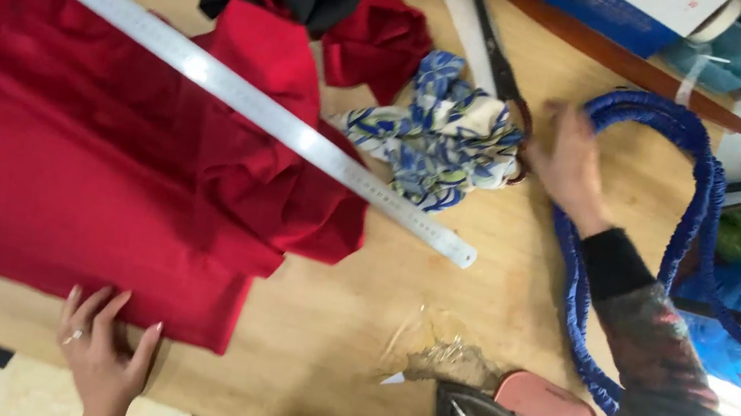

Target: The person measures a red fabric on a wooden table using a metal ruler and a white marking tool. They then use large scissors to cut the fabric along the marked lines, separating a long strip from the main piece.

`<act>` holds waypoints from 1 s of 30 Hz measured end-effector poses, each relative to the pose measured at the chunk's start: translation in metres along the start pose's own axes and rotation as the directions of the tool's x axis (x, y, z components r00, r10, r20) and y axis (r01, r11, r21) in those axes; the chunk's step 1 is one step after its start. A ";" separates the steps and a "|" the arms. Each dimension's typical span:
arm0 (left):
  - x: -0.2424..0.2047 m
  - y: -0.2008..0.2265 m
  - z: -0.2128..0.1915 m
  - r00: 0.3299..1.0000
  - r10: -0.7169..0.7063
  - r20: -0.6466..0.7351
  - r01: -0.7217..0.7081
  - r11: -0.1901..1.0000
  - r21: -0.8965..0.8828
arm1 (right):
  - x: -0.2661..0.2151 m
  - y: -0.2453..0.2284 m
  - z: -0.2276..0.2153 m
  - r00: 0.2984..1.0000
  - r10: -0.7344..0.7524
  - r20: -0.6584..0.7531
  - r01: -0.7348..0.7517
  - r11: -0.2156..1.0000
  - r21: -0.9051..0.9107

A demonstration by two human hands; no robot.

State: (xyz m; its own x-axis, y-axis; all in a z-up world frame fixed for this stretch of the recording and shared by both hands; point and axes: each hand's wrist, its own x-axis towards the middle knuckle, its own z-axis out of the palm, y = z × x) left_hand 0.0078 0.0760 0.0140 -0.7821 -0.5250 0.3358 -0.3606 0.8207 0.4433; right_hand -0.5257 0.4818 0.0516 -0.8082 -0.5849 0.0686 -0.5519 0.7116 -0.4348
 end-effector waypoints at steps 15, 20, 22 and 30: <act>0.011 0.007 -0.013 0.990 0.061 -0.127 -0.070 0.995 -0.068 | -0.047 -0.018 -0.021 0.958 0.274 -0.081 -0.273 0.962 0.026; -0.008 0.019 -0.009 0.964 -0.121 -0.238 0.043 0.951 -0.308 | -0.113 -0.078 -0.030 0.978 0.069 -0.199 0.056 0.825 0.562; -0.028 0.038 -0.013 0.934 -0.292 -0.204 0.175 0.876 -0.450 | -0.143 -0.103 -0.034 0.993 0.070 -0.095 0.017 0.711 0.703; -0.061 0.078 -0.036 0.452 -0.345 0.823 0.776 -0.303 -0.553 | -0.202 -0.282 -0.031 0.568 -0.307 0.763 -0.278 0.802 0.529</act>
State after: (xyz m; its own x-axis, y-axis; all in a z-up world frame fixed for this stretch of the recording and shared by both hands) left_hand 0.0459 0.1643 0.0585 -0.6475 -0.3345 -0.6848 -0.2168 -0.7806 0.5862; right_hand -0.2126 0.4114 0.1887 -0.1333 -0.8479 -0.5132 -0.1095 0.5272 -0.8427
